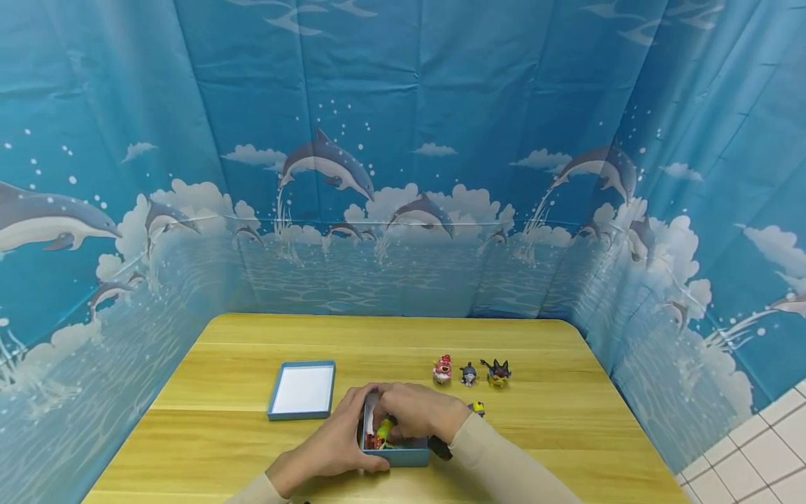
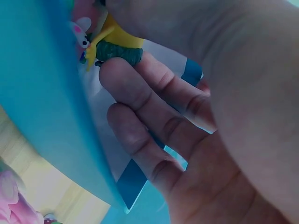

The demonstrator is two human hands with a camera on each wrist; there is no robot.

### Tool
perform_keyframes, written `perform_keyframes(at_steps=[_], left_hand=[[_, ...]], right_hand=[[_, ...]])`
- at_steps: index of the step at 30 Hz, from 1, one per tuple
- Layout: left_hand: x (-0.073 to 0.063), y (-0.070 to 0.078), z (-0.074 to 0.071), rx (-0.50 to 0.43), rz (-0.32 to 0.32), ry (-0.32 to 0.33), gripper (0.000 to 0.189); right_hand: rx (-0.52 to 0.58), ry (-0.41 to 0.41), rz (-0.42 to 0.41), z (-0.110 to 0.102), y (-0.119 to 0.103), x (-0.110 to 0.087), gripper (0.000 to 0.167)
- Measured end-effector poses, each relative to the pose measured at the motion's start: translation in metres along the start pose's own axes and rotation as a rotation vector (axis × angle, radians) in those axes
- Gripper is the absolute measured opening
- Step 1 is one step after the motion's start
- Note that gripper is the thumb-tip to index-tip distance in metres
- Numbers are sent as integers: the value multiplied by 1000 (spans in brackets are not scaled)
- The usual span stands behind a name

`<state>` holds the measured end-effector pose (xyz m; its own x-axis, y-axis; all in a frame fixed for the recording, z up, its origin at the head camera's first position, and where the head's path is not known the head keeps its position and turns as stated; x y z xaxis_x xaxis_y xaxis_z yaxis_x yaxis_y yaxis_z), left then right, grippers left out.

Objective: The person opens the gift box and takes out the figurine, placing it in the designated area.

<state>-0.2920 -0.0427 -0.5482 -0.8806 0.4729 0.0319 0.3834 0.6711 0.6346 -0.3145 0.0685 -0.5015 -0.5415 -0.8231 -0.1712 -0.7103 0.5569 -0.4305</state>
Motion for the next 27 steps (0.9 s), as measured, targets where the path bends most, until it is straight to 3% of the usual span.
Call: perform_keyframes(at_steps=[16, 27], left_hand=[[1, 0, 0, -4, -7, -4, 136], [1, 1, -1, 22, -5, 7, 137]], right_hand=[[41, 70, -74, -6, 0, -6, 25], [121, 112, -56, -12, 1, -14, 24]])
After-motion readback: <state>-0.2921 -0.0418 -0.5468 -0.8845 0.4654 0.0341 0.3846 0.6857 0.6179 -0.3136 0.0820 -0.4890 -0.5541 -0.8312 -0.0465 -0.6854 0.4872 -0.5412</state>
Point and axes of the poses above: each hand's wrist, its own x-axis towards the middle knuckle, its own z-axis out of the palm, y = z × x, the point moved 9 cm from there along x, towards the middle knuckle, and after that the axes turned 6 degrees about x, right-handed, at the moved point
